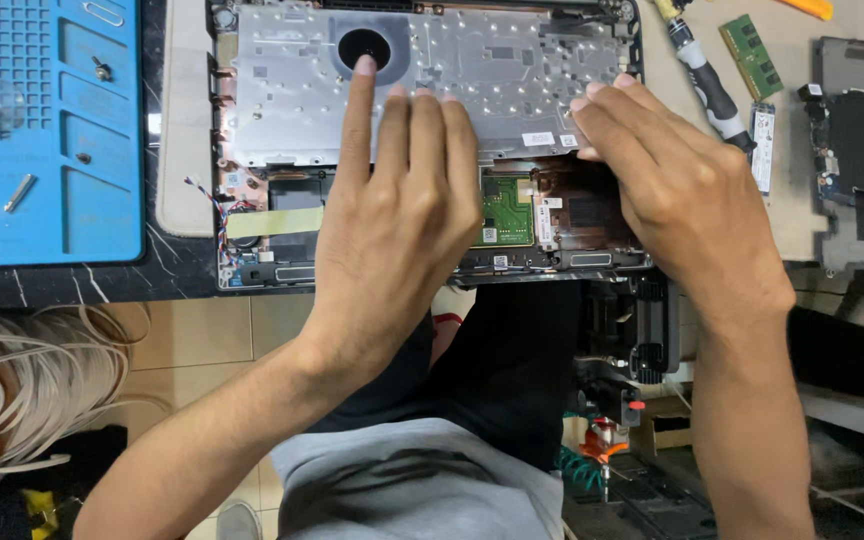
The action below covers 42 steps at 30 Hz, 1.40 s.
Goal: The person works on a disassembled laptop, using a soldering iron on the motherboard and manipulating internal components. They remove and reposition a metal chassis plate, then lift and inspect the keyboard assembly.
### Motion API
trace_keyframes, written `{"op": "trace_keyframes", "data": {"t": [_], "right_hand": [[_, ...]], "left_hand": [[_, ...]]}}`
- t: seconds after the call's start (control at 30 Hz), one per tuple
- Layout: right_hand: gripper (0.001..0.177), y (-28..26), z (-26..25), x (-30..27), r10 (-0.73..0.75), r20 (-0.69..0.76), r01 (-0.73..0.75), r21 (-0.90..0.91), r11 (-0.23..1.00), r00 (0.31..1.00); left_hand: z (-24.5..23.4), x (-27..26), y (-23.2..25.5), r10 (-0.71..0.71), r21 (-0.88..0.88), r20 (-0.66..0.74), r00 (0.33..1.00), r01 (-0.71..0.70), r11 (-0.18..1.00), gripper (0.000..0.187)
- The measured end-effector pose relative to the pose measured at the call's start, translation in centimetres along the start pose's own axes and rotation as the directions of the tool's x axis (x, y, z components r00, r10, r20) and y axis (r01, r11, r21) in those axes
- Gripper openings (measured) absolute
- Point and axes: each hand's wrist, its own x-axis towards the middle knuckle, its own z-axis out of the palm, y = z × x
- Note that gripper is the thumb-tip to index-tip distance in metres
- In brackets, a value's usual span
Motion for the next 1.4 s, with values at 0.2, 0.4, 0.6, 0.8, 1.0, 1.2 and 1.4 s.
{"op": "trace_keyframes", "data": {"t": [0.2,0.4,0.6,0.8,1.0,1.2,1.4], "right_hand": [[0.021,0.3,0.4,-0.3,-0.018,-0.013,0.018,0.008,1.0,1.0],[0.019,0.1,0.1,-0.1,0.001,-0.014,-0.001,0.003,1.0,1.0],[0.017,0.2,0.2,-0.3,-0.008,-0.001,0.008,-0.001,1.0,1.0],[0.019,0.1,0.3,-0.8,0.005,-0.005,-0.005,-0.039,0.999,1.0],[0.022,0.4,0.4,-1.0,-0.011,-0.003,0.011,0.003,1.0,1.0],[0.027,0.5,0.3,-0.8,-0.005,-0.005,0.005,0.043,0.999,1.0],[0.021,0.6,0.6,-1.0,-0.002,0.004,0.002,0.027,1.0,1.0]], "left_hand": [[0.5,0.1,1.2,-0.096,-0.055,-0.008,0.995,0.095,0.994,0.021],[-0.5,-0.4,1.8,-0.083,-0.081,-0.032,0.996,0.08,0.994,0.02],[-5.9,-2.5,0.9,-0.104,-0.42,-0.106,0.989,0.05,0.906,0.03],[-7.1,-6.1,-2.1,-0.352,-0.446,0.131,0.927,0.372,0.814,0.026],[-4.9,-5.4,-2.8,-0.45,-0.423,0.166,0.877,0.476,0.771,0.038],[-3.1,-3.8,-1.6,-0.594,-0.437,0.073,0.801,0.561,0.703,0.029],[-2.6,-3.8,-1.3,-0.635,-0.489,0.094,0.767,0.591,0.641,0.019]]}}
